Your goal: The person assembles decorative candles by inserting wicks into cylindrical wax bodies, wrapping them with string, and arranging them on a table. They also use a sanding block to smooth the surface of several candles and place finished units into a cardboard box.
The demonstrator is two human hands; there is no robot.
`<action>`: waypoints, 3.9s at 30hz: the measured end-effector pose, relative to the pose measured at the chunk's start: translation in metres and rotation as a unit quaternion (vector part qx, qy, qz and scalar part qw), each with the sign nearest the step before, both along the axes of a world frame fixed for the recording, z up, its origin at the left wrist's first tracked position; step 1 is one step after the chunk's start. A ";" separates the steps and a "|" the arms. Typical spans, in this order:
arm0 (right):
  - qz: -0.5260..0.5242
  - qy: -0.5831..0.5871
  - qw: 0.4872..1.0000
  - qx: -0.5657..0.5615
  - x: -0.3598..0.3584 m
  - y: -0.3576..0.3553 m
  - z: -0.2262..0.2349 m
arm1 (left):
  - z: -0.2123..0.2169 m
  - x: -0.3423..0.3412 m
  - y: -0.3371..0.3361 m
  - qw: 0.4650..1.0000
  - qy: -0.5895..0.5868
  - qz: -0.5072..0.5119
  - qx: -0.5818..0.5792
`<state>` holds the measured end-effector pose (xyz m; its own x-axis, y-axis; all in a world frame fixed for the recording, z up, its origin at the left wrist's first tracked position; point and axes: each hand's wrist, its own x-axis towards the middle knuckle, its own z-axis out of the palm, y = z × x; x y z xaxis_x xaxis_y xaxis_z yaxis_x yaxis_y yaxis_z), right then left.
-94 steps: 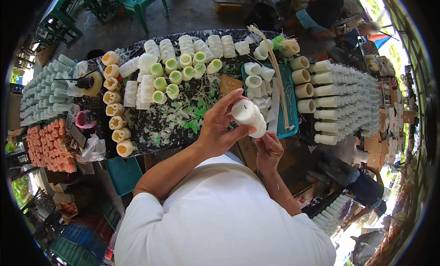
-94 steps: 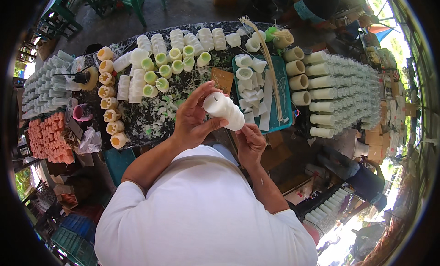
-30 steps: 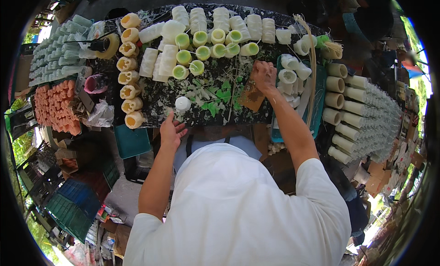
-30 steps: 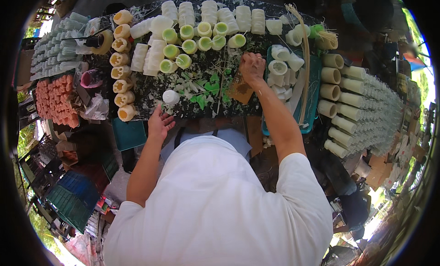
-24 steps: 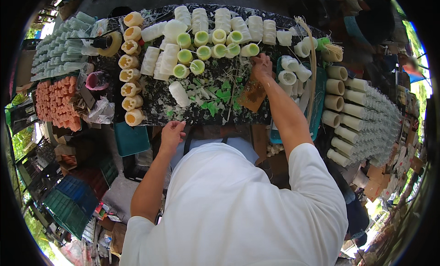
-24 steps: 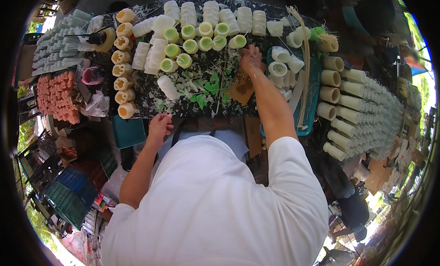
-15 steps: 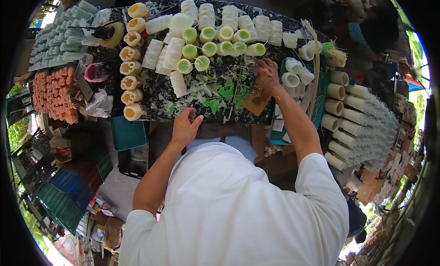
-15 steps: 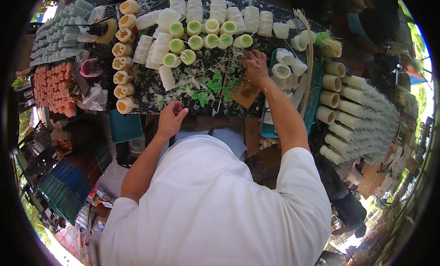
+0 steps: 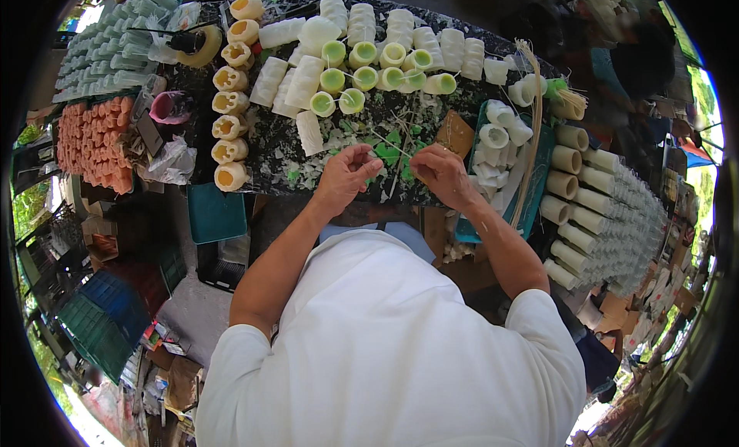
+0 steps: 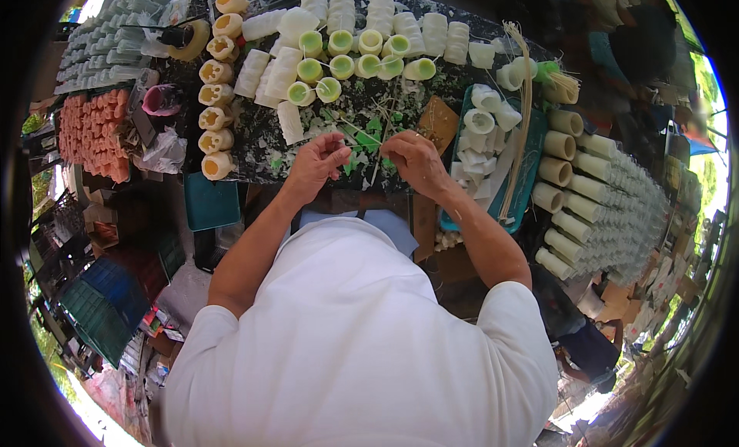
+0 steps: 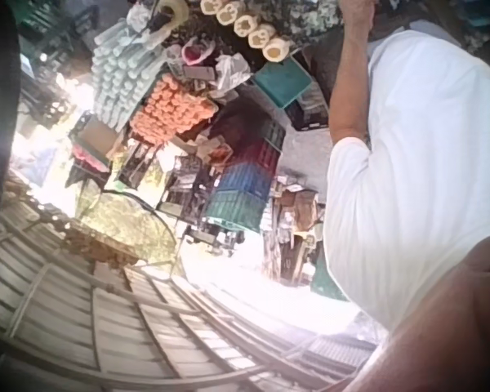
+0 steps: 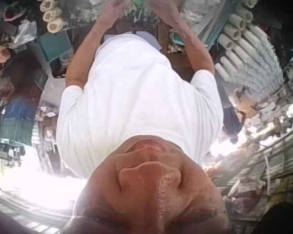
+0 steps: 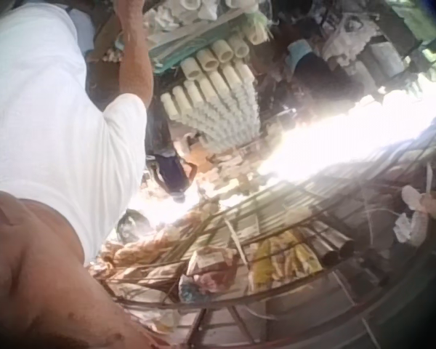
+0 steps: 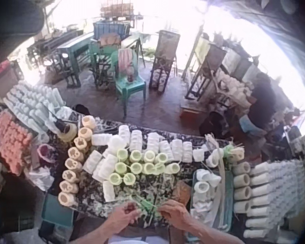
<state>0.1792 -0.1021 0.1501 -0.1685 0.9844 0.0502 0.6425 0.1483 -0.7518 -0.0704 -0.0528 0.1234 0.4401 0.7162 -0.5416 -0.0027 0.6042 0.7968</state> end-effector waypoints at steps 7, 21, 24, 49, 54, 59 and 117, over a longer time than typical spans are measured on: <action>-0.002 0.006 1.000 -0.010 -0.036 -0.022 0.034 | 0.024 -0.018 0.013 0.997 -0.061 0.033 -0.033; -0.033 0.050 0.971 -0.230 -0.074 -0.008 0.023 | -0.010 -0.054 0.000 0.982 -0.069 0.136 -0.113; -0.042 -0.009 0.974 -0.220 -0.064 -0.013 0.015 | -0.049 -0.066 0.024 0.972 0.168 0.161 0.013; 0.066 -0.184 0.953 0.232 -0.089 0.019 0.207 | 0.100 -0.100 0.031 0.791 0.204 0.022 0.576; 0.065 -0.188 0.954 0.225 -0.095 0.018 0.206 | 0.100 -0.099 0.035 0.769 0.212 0.017 0.603; 0.061 -0.195 0.953 0.225 -0.099 0.017 0.196 | 0.103 -0.097 0.034 0.761 0.209 0.008 0.615; -0.013 -0.231 0.949 0.215 -0.135 -0.006 0.187 | 0.106 -0.089 0.020 0.649 0.247 0.079 0.715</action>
<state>0.0446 -0.1082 0.3369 -0.2464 0.8938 0.3747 0.8964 0.3571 -0.2625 -0.1598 -0.0324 0.2296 0.3253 0.6568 0.6803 0.4944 -0.7314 0.4697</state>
